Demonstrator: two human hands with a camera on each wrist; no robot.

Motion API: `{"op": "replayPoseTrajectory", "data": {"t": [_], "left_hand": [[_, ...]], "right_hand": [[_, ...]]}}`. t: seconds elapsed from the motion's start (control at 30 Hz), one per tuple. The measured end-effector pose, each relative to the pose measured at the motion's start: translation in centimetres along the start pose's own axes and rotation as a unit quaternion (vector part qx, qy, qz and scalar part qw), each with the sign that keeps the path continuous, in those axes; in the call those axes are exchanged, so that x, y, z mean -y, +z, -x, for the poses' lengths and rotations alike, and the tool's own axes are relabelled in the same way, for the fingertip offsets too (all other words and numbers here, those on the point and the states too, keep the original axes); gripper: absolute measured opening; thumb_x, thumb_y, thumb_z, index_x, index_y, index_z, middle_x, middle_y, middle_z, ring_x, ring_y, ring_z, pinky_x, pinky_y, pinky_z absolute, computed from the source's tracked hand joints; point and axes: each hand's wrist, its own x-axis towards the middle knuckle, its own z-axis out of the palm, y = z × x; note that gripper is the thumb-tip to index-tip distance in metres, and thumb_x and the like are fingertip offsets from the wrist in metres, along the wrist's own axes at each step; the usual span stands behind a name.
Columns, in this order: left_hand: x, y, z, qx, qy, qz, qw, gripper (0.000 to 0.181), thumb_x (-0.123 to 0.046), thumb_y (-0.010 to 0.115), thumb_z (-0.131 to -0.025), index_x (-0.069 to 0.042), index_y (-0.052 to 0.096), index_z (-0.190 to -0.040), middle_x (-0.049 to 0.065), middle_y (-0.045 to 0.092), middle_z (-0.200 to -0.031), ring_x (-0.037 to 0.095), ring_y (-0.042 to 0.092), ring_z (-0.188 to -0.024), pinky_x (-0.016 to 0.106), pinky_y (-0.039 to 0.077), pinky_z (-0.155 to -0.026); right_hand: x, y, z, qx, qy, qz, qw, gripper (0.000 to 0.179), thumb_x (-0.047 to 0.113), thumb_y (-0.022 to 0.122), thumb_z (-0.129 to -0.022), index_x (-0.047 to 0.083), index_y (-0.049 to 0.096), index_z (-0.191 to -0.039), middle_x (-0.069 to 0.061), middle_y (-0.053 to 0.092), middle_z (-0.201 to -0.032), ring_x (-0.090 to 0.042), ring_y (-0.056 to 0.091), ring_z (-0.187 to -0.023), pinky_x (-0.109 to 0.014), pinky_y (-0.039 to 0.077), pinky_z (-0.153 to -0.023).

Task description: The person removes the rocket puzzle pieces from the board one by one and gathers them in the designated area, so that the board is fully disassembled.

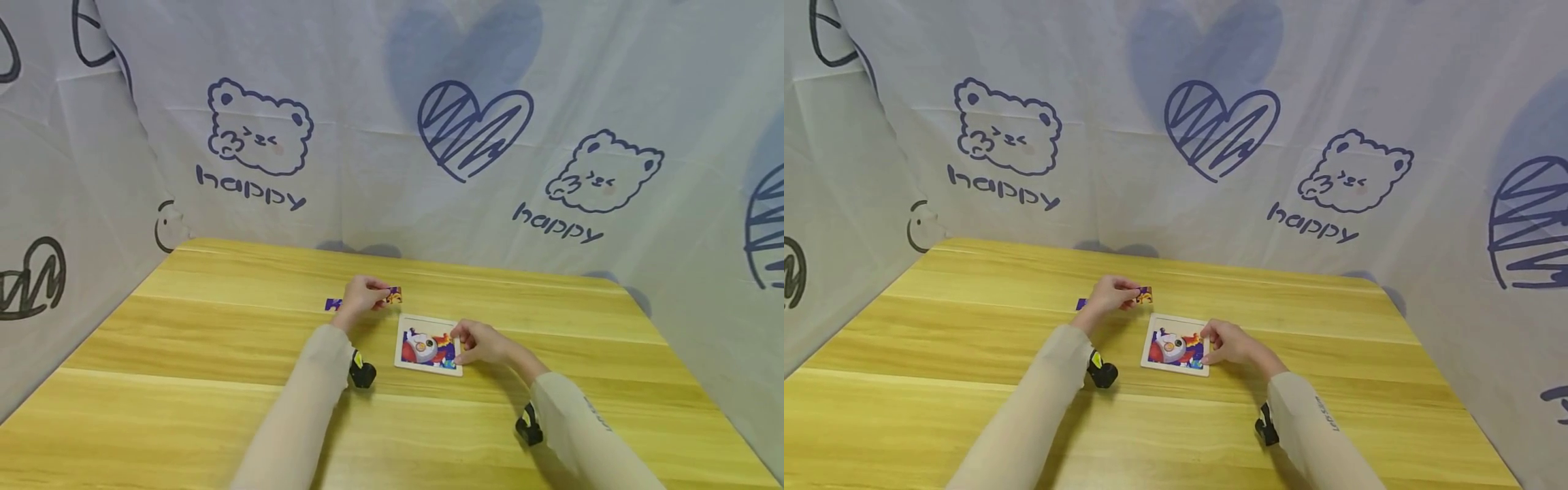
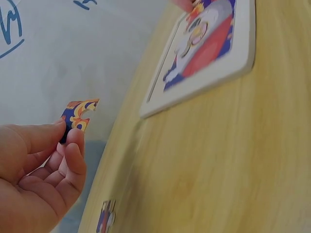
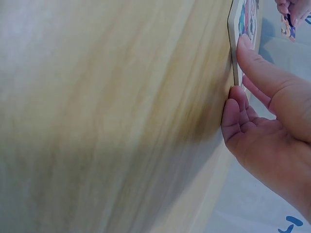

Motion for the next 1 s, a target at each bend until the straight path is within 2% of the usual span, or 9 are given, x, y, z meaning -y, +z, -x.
{"op": "replayPoseTrajectory", "data": {"t": [0.27,0.5,0.73,1.0], "left_hand": [[0.4,-1.4,0.0,-0.014,-0.016,-0.011,0.9997,0.014,-0.004,0.058,-0.086,0.005,0.064,-0.095,0.015,0.063,-0.085,0.029,0.060,-0.070,0.033,0.050,-0.062],[1.3,-2.2,-0.5,-0.021,-0.006,-0.048,0.9986,0.012,-0.002,0.058,-0.085,0.006,0.065,-0.091,0.014,0.063,-0.075,0.017,0.056,-0.054,0.029,0.049,-0.052],[1.7,-2.2,-0.8,-0.024,0.004,-0.090,0.9956,0.010,-0.003,0.064,-0.081,0.005,0.068,-0.085,0.007,0.058,-0.055,0.012,0.049,-0.045,0.022,0.040,-0.044],[1.7,-1.7,-1.1,-0.029,0.007,-0.133,0.9907,0.009,-0.003,0.067,-0.078,0.004,0.069,-0.082,0.008,0.058,-0.056,0.010,0.045,-0.043,0.020,0.038,-0.041]], "right_hand": [[-0.1,-0.1,0.0,0.006,-0.017,0.008,0.9998,0.031,0.002,0.067,-0.078,-0.007,0.051,-0.103,-0.007,0.043,-0.078,-0.016,0.039,-0.069,-0.026,0.036,-0.061],[-0.2,0.0,0.0,0.004,-0.013,0.007,0.9999,0.027,0.002,0.067,-0.077,-0.004,0.052,-0.098,-0.006,0.045,-0.078,-0.017,0.040,-0.070,-0.027,0.037,-0.063],[-0.2,0.0,0.0,0.001,-0.009,0.000,1.0000,0.026,0.002,0.067,-0.077,-0.004,0.053,-0.098,-0.006,0.046,-0.079,-0.018,0.041,-0.071,-0.027,0.037,-0.063],[-0.2,0.1,-0.1,-0.004,-0.001,-0.007,1.0000,0.025,0.001,0.067,-0.077,-0.004,0.054,-0.097,-0.008,0.048,-0.081,-0.019,0.041,-0.073,-0.028,0.038,-0.065]]}}
